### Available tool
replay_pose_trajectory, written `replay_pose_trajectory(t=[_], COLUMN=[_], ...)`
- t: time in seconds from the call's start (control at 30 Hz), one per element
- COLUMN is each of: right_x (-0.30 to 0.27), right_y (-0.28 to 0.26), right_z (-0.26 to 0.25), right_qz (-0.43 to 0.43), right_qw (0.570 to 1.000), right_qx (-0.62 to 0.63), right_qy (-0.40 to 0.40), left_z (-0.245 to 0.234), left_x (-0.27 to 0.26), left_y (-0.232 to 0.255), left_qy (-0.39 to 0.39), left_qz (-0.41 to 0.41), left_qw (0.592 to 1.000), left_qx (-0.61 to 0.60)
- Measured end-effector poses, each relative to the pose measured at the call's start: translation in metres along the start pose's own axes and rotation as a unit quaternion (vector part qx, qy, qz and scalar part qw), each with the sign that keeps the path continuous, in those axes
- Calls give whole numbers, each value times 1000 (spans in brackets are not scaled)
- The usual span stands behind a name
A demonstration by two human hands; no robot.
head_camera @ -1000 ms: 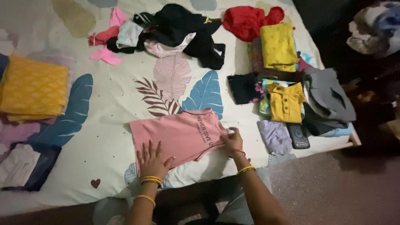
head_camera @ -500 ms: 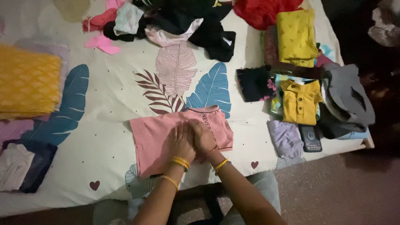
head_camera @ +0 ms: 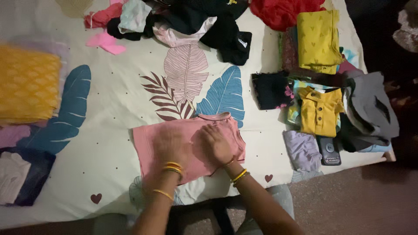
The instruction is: The person folds several pieces of clothing on a bed, including a beige garment, a black floral top, a pink t-shirt, and a white item. Each item is smoothed, folded into a compact rectangle, and placed into a growing stack on the bed.
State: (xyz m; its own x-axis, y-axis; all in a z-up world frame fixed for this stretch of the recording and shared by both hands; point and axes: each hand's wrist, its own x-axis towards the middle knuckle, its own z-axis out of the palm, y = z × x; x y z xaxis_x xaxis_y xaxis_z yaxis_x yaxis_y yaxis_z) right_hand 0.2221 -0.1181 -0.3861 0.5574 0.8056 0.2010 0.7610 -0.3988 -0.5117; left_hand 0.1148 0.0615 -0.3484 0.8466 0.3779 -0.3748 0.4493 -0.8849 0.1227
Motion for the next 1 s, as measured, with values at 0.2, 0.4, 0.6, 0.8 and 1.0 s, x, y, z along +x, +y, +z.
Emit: replay_pose_trajectory(t=[0.2, 0.4, 0.6, 0.8, 1.0], right_x=[39, 56, 61, 47, -22], right_y=[16, -26, -48, -40, -16], right_z=[19, -19, -36, -31, -36], right_qz=[-1, 64, 98, 99, 41], right_qw=[990, 967, 954, 960, 966], right_qx=[-113, -166, -173, -169, -228], right_qy=[-83, -184, -226, -201, -119], left_z=[-1, -25, -21, -13, -5], left_x=[20, 28, 21, -25, -94], left_y=[6, -34, -41, -87, -113], left_qy=[45, 47, 77, 75, 41], left_qz=[19, -62, -68, -54, -83], left_qw=[999, 997, 994, 995, 994], left_qx=[10, -16, -28, 41, 58])
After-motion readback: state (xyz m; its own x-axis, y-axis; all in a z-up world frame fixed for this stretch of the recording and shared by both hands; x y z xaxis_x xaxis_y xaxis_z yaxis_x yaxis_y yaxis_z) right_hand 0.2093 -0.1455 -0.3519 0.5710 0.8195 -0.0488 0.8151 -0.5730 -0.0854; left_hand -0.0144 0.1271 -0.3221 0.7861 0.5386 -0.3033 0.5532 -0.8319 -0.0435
